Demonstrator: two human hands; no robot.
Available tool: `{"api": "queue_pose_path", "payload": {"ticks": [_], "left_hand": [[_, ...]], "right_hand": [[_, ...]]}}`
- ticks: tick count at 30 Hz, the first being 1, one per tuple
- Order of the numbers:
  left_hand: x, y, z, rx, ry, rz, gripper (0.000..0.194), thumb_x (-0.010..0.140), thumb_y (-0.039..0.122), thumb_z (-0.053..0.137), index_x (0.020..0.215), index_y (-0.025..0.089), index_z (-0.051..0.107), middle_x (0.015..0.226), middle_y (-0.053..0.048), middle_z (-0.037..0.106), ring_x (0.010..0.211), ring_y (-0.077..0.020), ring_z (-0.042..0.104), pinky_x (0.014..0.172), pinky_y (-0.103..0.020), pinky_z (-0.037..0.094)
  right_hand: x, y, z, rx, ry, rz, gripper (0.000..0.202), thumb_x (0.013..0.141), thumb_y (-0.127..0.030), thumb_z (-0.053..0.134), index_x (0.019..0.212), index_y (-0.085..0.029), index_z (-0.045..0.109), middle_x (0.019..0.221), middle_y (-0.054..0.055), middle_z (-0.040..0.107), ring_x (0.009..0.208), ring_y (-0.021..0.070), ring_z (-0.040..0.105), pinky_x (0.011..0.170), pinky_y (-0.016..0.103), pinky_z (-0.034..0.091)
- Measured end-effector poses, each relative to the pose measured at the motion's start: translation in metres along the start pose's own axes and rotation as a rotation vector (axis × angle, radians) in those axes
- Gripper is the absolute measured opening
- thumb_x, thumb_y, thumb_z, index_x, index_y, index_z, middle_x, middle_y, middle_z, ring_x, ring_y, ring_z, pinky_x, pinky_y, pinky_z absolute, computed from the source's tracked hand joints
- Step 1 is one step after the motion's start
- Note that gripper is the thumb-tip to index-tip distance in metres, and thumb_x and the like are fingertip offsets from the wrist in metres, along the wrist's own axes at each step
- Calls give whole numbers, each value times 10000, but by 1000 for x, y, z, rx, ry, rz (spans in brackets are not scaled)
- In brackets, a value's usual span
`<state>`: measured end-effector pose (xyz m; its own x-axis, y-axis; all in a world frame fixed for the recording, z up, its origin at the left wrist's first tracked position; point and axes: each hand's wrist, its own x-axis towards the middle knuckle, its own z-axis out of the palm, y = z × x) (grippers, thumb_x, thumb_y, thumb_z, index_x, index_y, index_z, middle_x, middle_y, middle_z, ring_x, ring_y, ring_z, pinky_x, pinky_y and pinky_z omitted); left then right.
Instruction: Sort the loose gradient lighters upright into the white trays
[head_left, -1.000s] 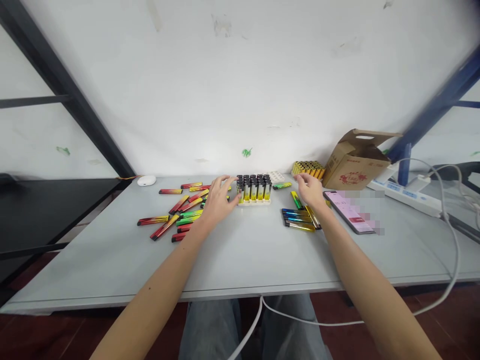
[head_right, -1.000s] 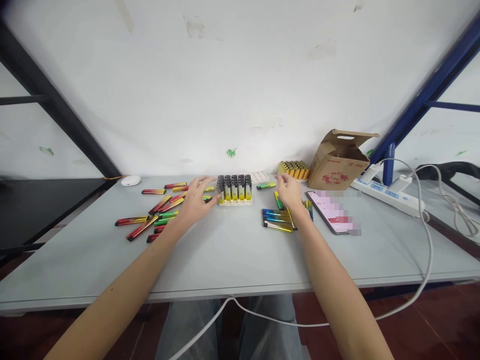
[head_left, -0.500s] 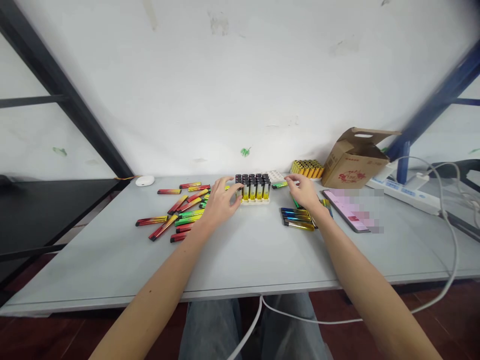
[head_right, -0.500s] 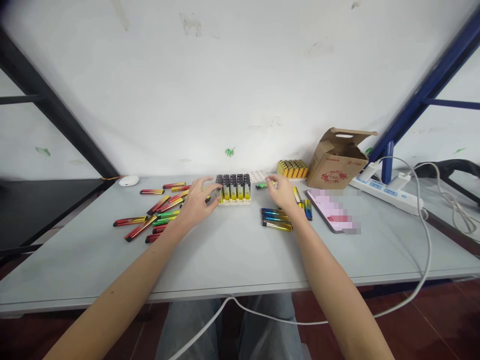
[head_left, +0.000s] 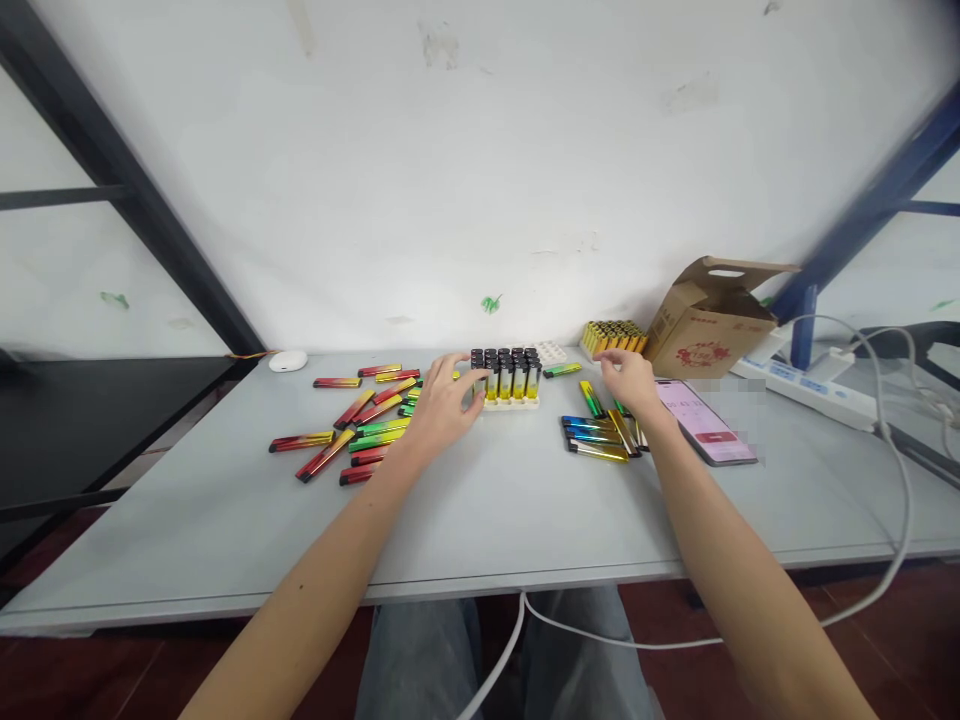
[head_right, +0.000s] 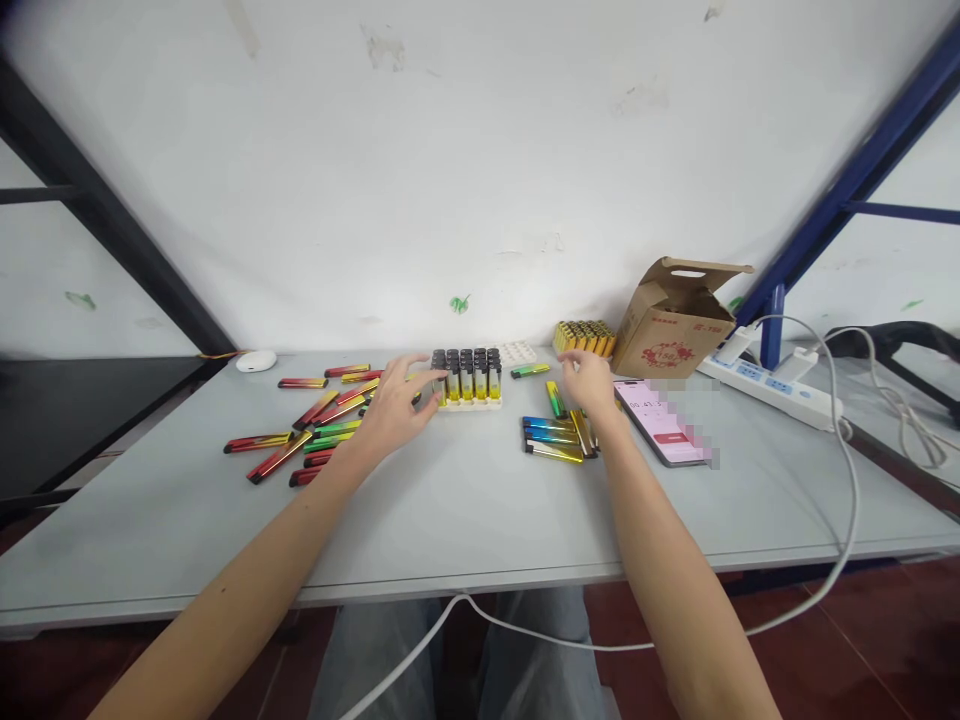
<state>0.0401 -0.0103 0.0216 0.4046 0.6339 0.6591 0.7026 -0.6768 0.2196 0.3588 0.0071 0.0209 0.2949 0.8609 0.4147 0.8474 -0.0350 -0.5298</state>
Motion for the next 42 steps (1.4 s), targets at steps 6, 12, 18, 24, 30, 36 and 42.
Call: {"api": "queue_pose_path", "payload": {"ticks": [6,12,18,24,30,36,42], "left_hand": [[-1,2,-2,4,-19,14,300,871,213,534,1160,244,610,1287,-108,483,1244,-261,448,1052,-456,394],[0,0,-5,-24,-6,-45,412,854,239,555,1263,222,517,1286,-104,502,1221,-254,459,1055,-427,391],[0,-8,-3,27,-46,-158,521,807,275,614,1302,201,471,1299,-120,502,1229,-291,444,1058,-459,370],[-4,-14,10,111,-85,-288,547,815,431,630,1286,192,488,1273,-157,522,1224,-350,444,1016,-521,363],[-5,-17,14,121,-95,-290,554,816,414,652,1298,203,479,1275,-147,522,1230,-340,442,1014,-495,366],[-6,-17,13,149,-112,-279,545,808,386,665,1287,192,494,1281,-148,519,1228,-338,445,1018,-480,369],[-7,-16,15,154,-93,-262,543,797,417,662,1260,176,514,1266,-149,532,1203,-345,457,1006,-496,371]], "right_hand": [[-3,0,0,-77,-147,-36,295,787,-201,521,978,-184,745,960,74,752,923,241,680,861,337,484],[-6,-1,0,-154,-228,-57,296,761,-204,550,1002,-190,721,896,48,754,841,217,673,789,305,481],[-6,-4,-4,-80,-174,-20,302,770,-235,519,977,-209,737,919,67,746,855,227,667,793,317,480],[4,16,-16,79,235,269,317,757,-243,483,932,-191,742,884,117,738,890,285,661,865,408,480],[4,21,-14,48,151,313,289,737,-258,526,920,-193,740,905,163,717,964,342,630,890,494,461],[2,21,-16,-99,90,382,339,779,-326,527,1013,-207,741,1012,185,697,1021,357,624,893,498,452],[1,16,-9,-144,-33,220,319,752,-277,545,971,-213,769,935,144,732,966,318,658,865,441,474]]}}
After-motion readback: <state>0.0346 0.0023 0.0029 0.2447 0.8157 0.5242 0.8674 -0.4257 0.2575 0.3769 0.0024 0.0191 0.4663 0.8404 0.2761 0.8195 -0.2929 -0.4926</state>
